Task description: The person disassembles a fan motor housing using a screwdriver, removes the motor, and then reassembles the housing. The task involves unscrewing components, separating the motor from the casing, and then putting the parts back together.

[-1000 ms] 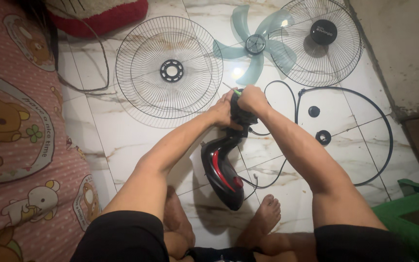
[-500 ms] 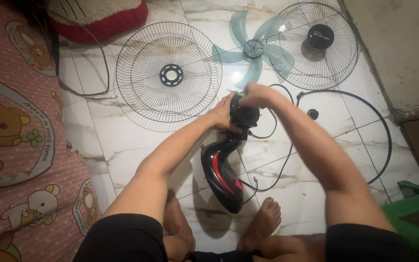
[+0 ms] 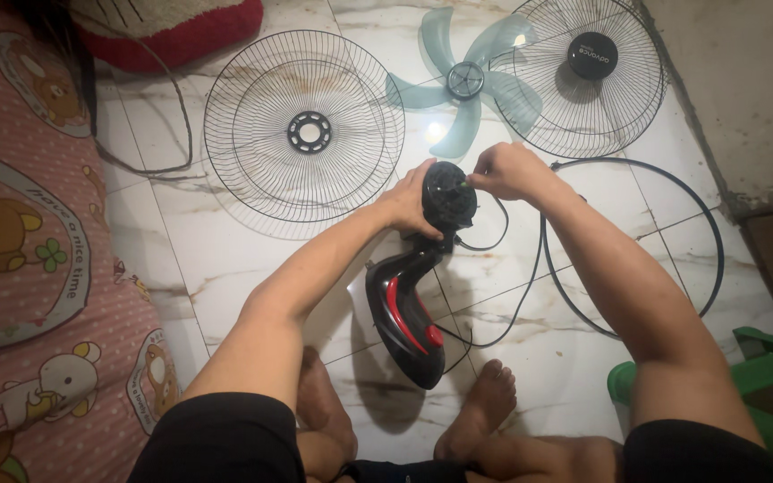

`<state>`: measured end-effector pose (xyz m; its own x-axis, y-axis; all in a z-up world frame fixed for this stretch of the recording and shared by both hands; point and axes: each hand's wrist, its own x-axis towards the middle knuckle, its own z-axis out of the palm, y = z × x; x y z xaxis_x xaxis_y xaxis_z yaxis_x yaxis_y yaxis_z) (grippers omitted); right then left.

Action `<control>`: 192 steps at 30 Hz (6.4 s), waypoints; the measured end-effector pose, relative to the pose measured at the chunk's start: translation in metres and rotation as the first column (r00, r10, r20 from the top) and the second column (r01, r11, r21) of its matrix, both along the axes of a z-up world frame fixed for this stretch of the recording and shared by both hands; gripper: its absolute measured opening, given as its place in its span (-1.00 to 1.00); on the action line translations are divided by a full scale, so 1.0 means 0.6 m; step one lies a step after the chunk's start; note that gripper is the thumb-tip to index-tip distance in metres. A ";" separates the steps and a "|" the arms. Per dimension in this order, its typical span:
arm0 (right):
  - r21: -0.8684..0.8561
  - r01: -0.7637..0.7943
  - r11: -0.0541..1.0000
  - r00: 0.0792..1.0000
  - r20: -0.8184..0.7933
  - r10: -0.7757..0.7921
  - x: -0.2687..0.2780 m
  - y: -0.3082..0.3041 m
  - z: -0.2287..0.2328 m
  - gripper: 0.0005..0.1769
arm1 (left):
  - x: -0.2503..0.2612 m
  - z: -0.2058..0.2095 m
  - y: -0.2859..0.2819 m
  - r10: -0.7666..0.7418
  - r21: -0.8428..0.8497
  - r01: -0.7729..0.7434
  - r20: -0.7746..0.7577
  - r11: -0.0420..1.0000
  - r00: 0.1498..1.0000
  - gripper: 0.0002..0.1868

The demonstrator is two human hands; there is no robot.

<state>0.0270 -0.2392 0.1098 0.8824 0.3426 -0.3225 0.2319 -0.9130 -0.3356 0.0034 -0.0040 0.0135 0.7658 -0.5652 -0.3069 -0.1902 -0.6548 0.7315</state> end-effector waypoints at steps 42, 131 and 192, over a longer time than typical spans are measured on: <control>0.008 0.402 0.916 0.912 -0.089 -0.400 -0.035 -0.216 -0.254 -0.60 | 0.003 -0.016 -0.001 -0.002 -0.054 0.004 0.037 0.999 0.999 0.64; 0.141 0.936 -0.323 0.302 -0.792 0.530 -0.214 0.050 -0.374 -0.50 | 0.049 0.125 -0.094 -0.128 0.689 0.104 -0.016 0.718 0.992 0.09; 0.165 0.968 -0.190 0.225 -0.904 0.363 -0.174 0.094 -0.426 -0.63 | 0.108 -0.046 -0.058 -0.253 0.324 0.175 0.217 0.930 0.943 0.21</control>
<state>-0.0772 -0.1827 -0.1459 0.5666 0.5489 -0.6146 -0.7937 0.5640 -0.2279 0.0684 -0.0389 -0.0140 0.7103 -0.6369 -0.2998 -0.5013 -0.7567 0.4198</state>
